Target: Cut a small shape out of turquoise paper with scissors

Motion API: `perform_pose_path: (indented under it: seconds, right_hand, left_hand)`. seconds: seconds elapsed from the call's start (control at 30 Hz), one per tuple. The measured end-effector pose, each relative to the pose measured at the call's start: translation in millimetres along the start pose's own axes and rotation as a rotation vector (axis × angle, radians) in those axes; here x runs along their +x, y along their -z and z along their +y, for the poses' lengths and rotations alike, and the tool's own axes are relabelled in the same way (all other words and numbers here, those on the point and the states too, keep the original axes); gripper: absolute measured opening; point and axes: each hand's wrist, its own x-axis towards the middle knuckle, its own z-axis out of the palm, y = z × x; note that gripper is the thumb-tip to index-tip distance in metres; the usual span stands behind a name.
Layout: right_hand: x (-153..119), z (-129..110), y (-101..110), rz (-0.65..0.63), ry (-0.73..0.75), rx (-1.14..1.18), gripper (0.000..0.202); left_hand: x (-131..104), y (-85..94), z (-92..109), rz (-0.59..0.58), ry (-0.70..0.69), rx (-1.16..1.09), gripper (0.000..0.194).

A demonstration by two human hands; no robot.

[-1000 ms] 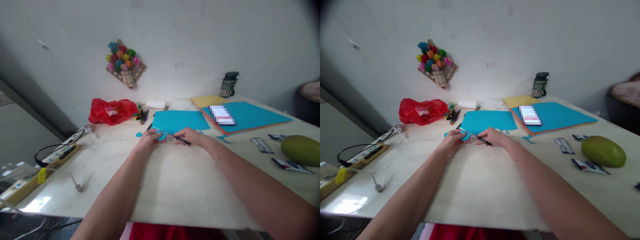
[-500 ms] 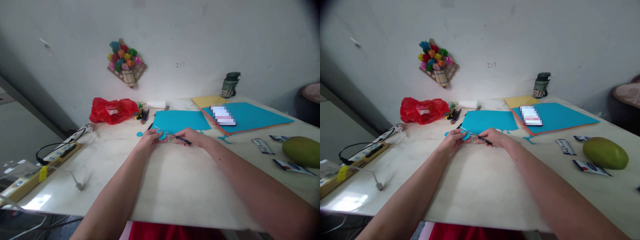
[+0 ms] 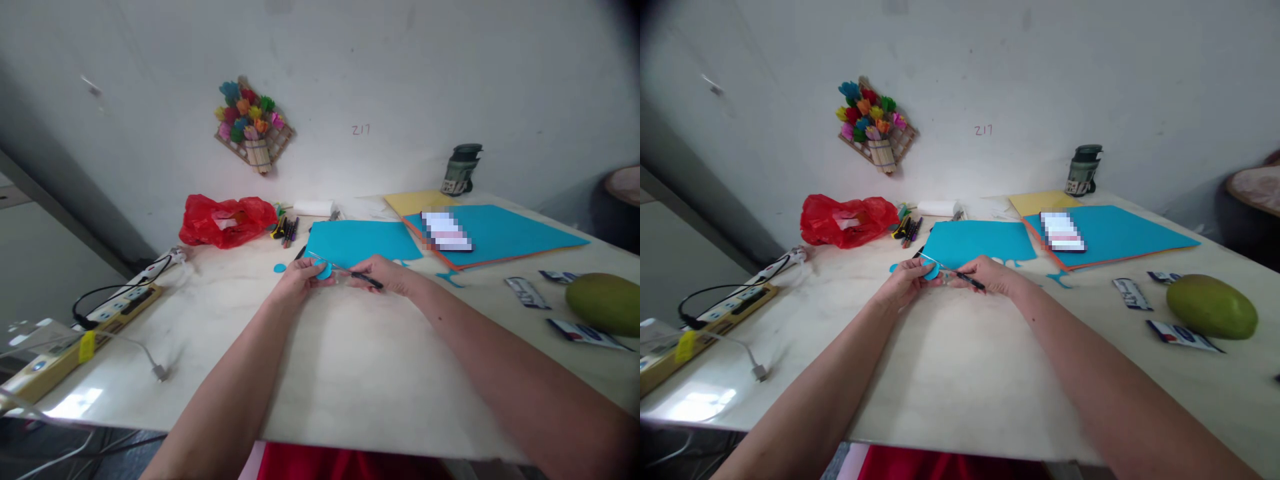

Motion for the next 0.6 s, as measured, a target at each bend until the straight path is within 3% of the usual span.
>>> perform_pose_path:
  seconds: [0.6]
  right_hand:
    - [-1.6,-4.0,-1.3,0.006,-0.068,0.045,0.036]
  left_hand:
    - [0.1,0.7,-0.3,-0.003,0.007,-0.002,0.019]
